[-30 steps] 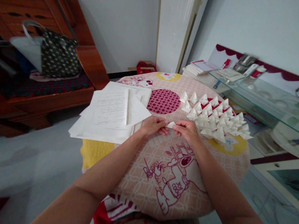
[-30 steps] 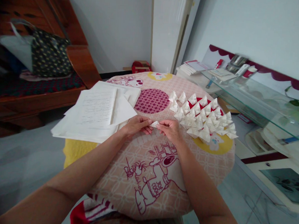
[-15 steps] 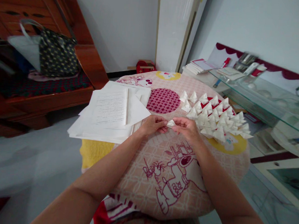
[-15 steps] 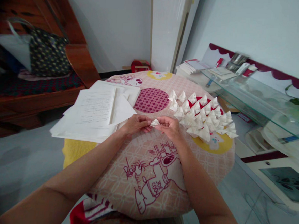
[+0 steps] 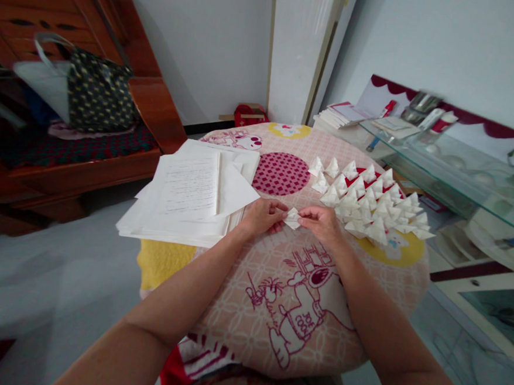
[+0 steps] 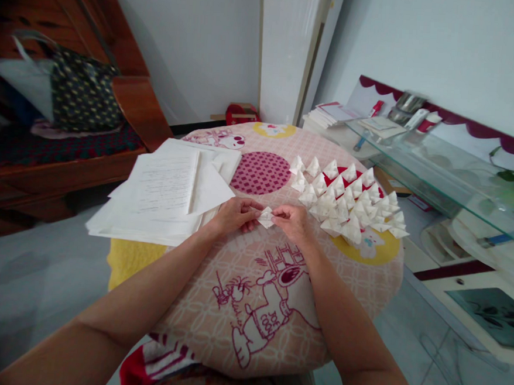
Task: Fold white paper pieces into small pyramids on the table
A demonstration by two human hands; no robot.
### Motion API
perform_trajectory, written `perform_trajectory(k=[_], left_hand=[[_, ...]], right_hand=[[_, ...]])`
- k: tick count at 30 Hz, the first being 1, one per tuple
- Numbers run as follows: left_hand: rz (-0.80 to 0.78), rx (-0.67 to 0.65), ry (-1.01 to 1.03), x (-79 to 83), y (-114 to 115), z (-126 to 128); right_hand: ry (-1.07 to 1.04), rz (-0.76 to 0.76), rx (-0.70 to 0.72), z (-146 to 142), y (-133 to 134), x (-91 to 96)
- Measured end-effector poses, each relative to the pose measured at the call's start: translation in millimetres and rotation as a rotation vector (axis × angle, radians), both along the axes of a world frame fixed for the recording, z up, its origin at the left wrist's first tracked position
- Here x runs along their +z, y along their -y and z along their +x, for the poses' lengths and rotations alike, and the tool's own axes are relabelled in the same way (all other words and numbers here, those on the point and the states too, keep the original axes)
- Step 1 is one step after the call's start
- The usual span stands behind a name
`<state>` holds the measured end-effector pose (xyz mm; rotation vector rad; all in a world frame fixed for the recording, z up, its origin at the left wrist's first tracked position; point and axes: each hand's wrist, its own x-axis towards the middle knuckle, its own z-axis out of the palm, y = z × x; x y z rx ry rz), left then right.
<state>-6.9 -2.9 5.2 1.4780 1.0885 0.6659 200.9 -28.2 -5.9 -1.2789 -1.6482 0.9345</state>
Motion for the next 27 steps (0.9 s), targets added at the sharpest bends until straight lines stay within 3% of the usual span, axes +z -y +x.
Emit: perform_trajectory(k=[5, 10, 15, 20, 27], left_hand=[[0.355, 0.068, -0.31, -0.3, 1.9, -1.8], [0.557, 0.063, -0.318, -1.2, 0.3, 1.4], [0.625, -0.05, -0.396, -4.3, 1.8, 12.2], [0.641, -0.038, -0.495, -4.0, 4.1, 19.4], [0.611, -0.017, -0.539, 1.3, 8.2, 21.6]], right_hand=[[0.274, 0.182, 0.001, 0.9, -2.9, -1.4], [0.331, 0.236, -0.044, -2.4, -1.6, 2.7], [0.337, 0.185, -0.044, -7.2, 1.9, 6.9], [0.35, 0.126, -0.072, -8.8, 3.9, 8.5], [0.388, 0.221, -0.064, -14.0, 4.6, 9.2]])
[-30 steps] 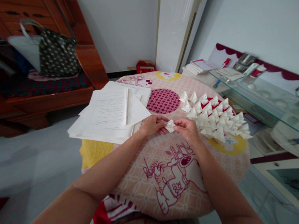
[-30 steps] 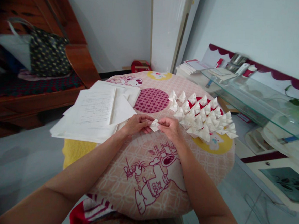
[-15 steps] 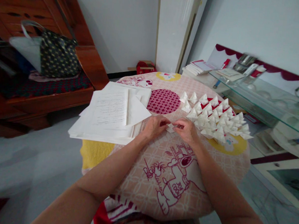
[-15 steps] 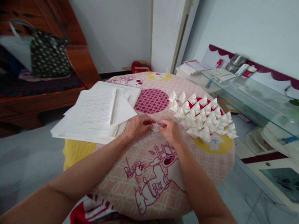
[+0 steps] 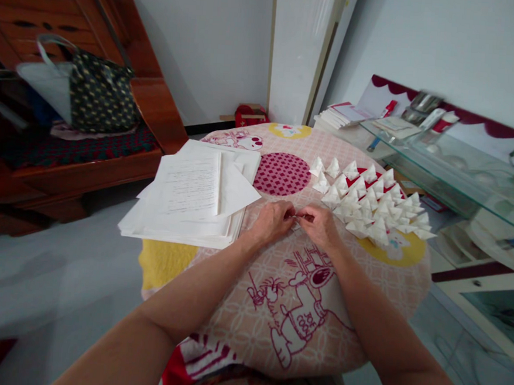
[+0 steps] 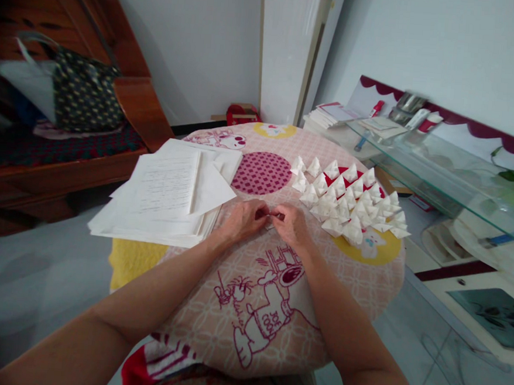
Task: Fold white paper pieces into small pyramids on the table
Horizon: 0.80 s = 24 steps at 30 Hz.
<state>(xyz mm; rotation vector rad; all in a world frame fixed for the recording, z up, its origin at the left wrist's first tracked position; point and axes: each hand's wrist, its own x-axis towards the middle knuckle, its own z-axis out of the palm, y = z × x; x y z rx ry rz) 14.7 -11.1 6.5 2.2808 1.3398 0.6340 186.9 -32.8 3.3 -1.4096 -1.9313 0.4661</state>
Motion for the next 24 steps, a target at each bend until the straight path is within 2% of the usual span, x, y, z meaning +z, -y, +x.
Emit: perform_trajectory(k=[8, 13, 20, 24], left_hand=[[0.006, 0.135, -0.037, 0.0, 5.4, 10.4], [-0.002, 0.154, -0.008, -0.4, 4.7, 10.6], [-0.086, 0.14, 0.132, 4.1, 1.8, -3.6], [-0.11, 0.152, 0.195, 5.1, 0.3, -7.3]], right_hand=[[0.109, 0.07, -0.022, -6.7, -2.3, -3.2], [0.096, 0.092, -0.03, -6.2, -2.6, -2.1], [0.028, 0.056, -0.101, 1.4, 1.5, -0.6], [-0.004, 0.018, -0.061, 0.8, 1.7, -3.3]])
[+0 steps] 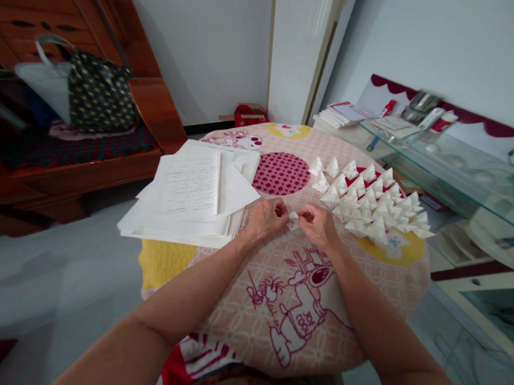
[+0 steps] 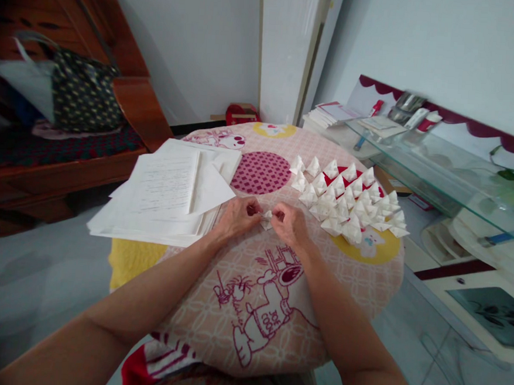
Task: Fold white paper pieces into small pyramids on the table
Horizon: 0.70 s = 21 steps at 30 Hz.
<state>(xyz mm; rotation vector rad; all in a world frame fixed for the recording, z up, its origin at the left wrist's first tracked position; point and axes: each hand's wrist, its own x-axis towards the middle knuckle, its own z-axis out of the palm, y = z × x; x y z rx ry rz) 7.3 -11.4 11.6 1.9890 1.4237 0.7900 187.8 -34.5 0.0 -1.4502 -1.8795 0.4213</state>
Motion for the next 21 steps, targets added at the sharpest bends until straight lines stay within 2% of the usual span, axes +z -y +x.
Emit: perform_trajectory(k=[4, 14, 18, 21], left_hand=[[-0.005, -0.007, 0.021, 0.1, -0.5, -0.7], [-0.117, -0.001, 0.19, -5.6, -6.5, -9.4], [-0.105, -0.019, 0.2, -1.2, -3.6, -8.2], [-0.074, -0.018, 0.151, 3.5, 0.1, -5.2]], right_hand=[[0.077, 0.009, 0.049, -3.4, -0.5, -1.0], [0.041, 0.019, -0.057, -1.3, 0.5, -4.7], [0.132, 0.12, -0.097, -4.2, 1.2, -6.5], [0.238, 0.202, -0.076, -8.8, 2.9, -6.1]])
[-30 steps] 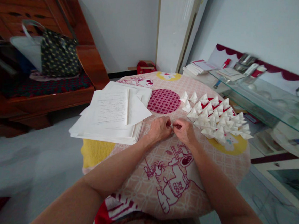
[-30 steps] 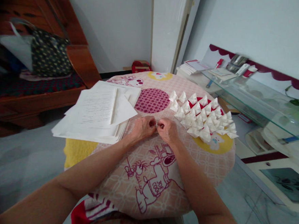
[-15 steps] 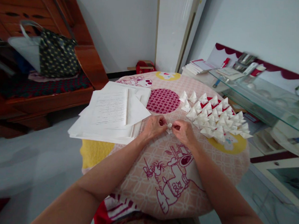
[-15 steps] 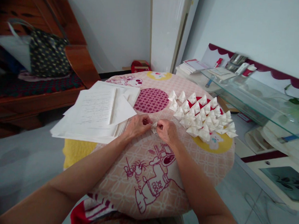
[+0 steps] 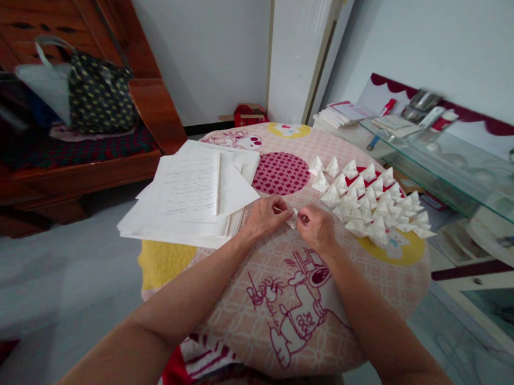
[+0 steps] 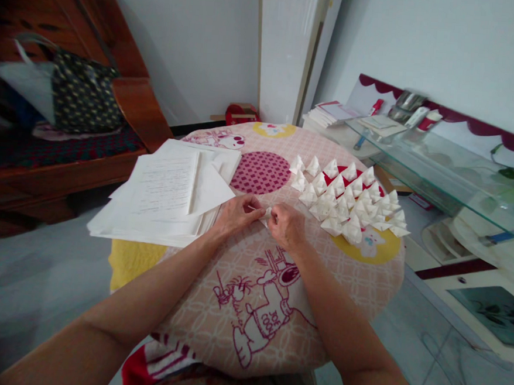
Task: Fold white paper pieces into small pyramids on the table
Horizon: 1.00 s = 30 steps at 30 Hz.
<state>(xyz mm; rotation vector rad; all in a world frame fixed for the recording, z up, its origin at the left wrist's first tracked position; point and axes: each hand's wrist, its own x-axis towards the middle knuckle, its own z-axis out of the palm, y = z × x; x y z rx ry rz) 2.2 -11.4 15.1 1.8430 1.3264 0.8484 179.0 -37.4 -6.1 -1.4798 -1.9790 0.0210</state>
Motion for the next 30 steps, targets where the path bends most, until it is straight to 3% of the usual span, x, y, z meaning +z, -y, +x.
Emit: perform_trajectory(k=[7, 14, 22, 30], left_hand=[[0.051, -0.015, -0.039, -2.7, -2.2, 1.6], [-0.025, -0.073, 0.03, -5.4, -5.5, -2.7], [0.007, 0.032, -0.049, -1.0, -1.9, 1.3], [0.036, 0.079, -0.146, 1.4, 0.8, 2.4]], right_hand=[[0.071, 0.061, 0.038, -4.0, 2.3, 1.9], [0.056, 0.048, 0.019, -1.6, 1.1, 0.6], [0.058, 0.004, 0.037, -3.5, 1.5, 1.2], [0.11, 0.079, 0.093, -4.9, 0.7, -0.7]])
